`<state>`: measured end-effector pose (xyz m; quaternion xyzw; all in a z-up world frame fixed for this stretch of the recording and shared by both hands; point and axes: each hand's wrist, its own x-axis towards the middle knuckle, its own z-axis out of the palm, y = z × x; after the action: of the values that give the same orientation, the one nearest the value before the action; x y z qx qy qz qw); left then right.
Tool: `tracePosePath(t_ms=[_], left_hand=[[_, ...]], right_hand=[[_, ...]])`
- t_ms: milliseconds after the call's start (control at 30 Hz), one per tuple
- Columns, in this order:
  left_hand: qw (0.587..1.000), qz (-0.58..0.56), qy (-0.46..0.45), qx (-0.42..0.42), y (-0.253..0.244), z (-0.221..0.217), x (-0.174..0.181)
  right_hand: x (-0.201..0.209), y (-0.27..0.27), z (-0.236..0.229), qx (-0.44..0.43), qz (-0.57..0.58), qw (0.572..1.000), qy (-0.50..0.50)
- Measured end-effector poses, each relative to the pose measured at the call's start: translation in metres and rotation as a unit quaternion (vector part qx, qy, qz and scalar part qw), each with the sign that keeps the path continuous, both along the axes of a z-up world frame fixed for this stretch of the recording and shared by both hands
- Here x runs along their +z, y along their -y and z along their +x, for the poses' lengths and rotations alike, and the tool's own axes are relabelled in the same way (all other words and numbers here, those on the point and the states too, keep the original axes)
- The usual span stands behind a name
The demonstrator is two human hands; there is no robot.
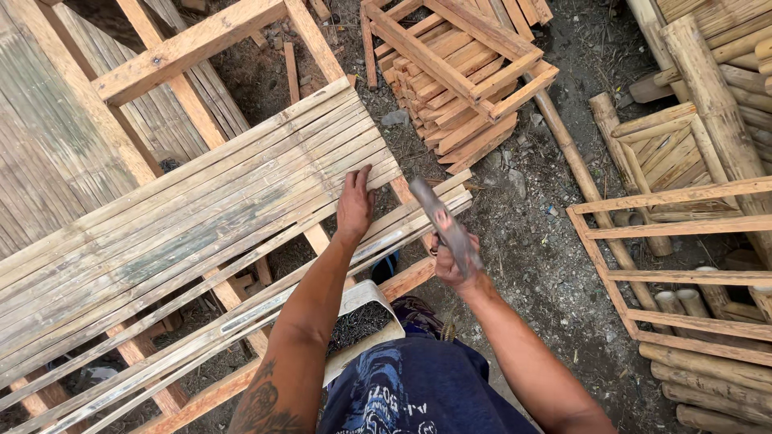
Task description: The person hammers nails into a wooden pallet-like structure using a hammer. They repeatedly pick nails from a container and secure wooden slats to the frame.
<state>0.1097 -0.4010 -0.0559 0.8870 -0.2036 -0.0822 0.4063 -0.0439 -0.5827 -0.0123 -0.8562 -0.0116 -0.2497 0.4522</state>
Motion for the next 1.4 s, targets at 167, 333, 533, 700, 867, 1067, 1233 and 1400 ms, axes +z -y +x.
tracePosePath(t_ms=[167, 333, 533, 700, 867, 1067, 1233, 1400], left_hand=[[0.999, 0.033, 0.004, 0.035, -0.015, -0.002, -0.011], [0.999, 0.035, -0.013, 0.038, -0.013, -0.004, -0.018], [0.995, 0.061, -0.057, 0.047, -0.013, -0.002, -0.029], [0.977, 0.054, -0.096, -0.184, -0.042, 0.019, 0.013], [0.869, 0.141, -0.338, -0.333, -0.104, -0.043, 0.069], [0.86, 0.372, -0.1, -0.333, -0.142, -0.17, 0.041], [0.897, 0.357, -0.077, -0.248, -0.167, -0.197, -0.001], [0.912, 0.329, -0.125, -0.211, -0.173, -0.203, 0.037]], right_hand=[[-0.01, 0.005, 0.003, -0.069, -0.035, 0.906, -0.417], [-0.022, 0.012, 0.012, -0.061, -0.027, 0.984, -0.168], [-0.045, 0.001, 0.001, -0.067, -0.027, 0.882, -0.465], [-0.055, -0.005, 0.011, -0.067, 0.025, 0.94, -0.332], [-0.056, -0.022, 0.022, -0.075, -0.042, 0.89, -0.448], [-0.059, -0.069, 0.031, -0.011, -0.039, 0.914, -0.404], [-0.053, -0.09, 0.038, 0.035, -0.061, 0.901, -0.429], [-0.031, -0.093, 0.035, 0.042, -0.064, 0.87, -0.487]])
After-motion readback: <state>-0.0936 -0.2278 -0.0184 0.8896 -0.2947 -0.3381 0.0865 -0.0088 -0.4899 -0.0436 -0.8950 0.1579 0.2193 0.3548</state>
